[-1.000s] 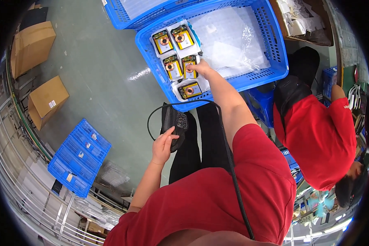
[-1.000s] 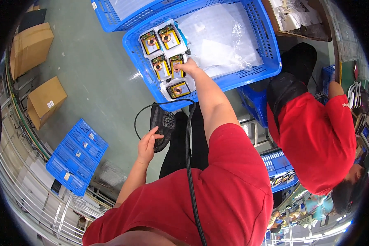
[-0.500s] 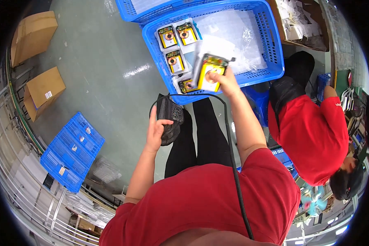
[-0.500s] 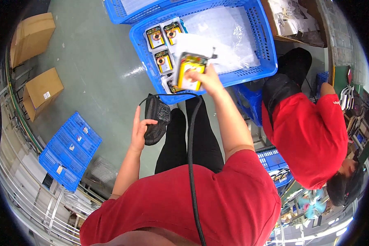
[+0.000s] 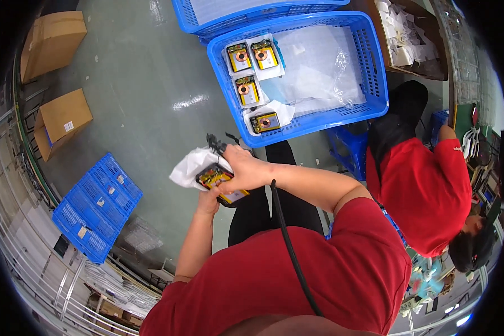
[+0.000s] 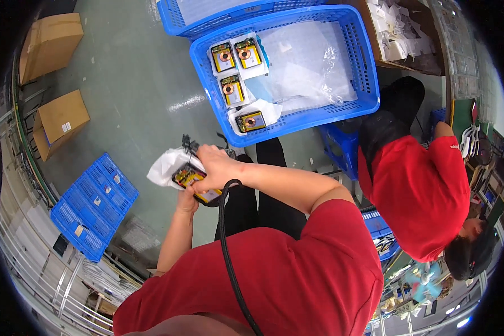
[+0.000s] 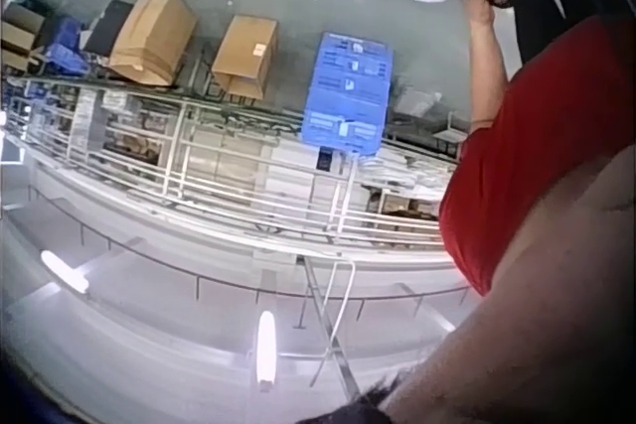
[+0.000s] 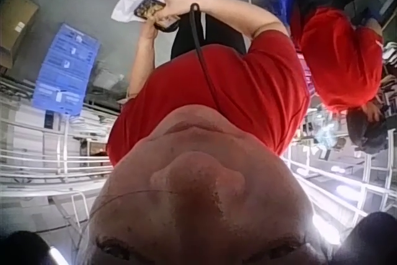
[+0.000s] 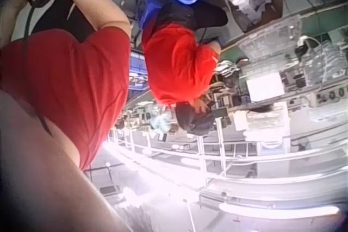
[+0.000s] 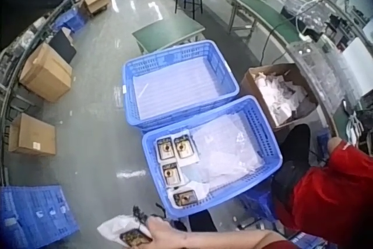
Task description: Assembling electronic components by placing batteries and internal parts into device chassis on a production line.
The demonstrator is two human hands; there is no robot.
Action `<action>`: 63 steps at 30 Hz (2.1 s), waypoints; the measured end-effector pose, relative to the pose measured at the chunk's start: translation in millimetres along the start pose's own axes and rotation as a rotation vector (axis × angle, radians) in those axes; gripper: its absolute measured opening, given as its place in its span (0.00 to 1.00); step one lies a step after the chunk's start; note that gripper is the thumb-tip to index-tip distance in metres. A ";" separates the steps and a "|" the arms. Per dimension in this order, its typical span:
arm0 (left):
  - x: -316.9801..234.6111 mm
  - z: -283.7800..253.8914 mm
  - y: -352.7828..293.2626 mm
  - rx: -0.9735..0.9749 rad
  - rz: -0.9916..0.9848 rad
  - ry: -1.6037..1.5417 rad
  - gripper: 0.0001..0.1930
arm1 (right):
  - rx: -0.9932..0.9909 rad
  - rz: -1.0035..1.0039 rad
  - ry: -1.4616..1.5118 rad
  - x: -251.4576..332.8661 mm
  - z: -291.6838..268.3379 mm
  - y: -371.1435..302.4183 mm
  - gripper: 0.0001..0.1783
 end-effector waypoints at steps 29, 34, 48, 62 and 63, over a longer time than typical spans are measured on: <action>31.3 -16.6 -7.1 -0.047 -0.236 -0.084 0.37 | -0.556 0.438 0.797 -313.2 -250.6 154.7 0.60; 34.0 -24.4 -6.7 -0.048 -0.259 -0.068 0.37 | -0.599 0.496 0.495 -296.7 -255.4 153.5 0.64; 52.1 -24.7 -11.5 -0.024 -0.254 0.036 0.42 | -0.621 0.474 0.680 -301.5 -242.9 169.4 0.66; 18.5 -3.2 -32.9 0.067 -0.232 0.171 0.43 | -0.683 0.035 1.329 -283.0 -217.1 54.0 0.31; 21.0 -13.3 -37.7 0.092 -0.276 0.195 0.42 | -0.696 0.039 1.360 -276.9 -208.6 29.3 0.30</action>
Point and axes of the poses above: each hand's wrist, its own y-axis towards the middle knuckle, its own z-axis out of the palm, x = y × z, the point moved 5 cm from there along y, towards the middle knuckle, and after that the axes turned 1 degree about -z, right-handed, at the moved point
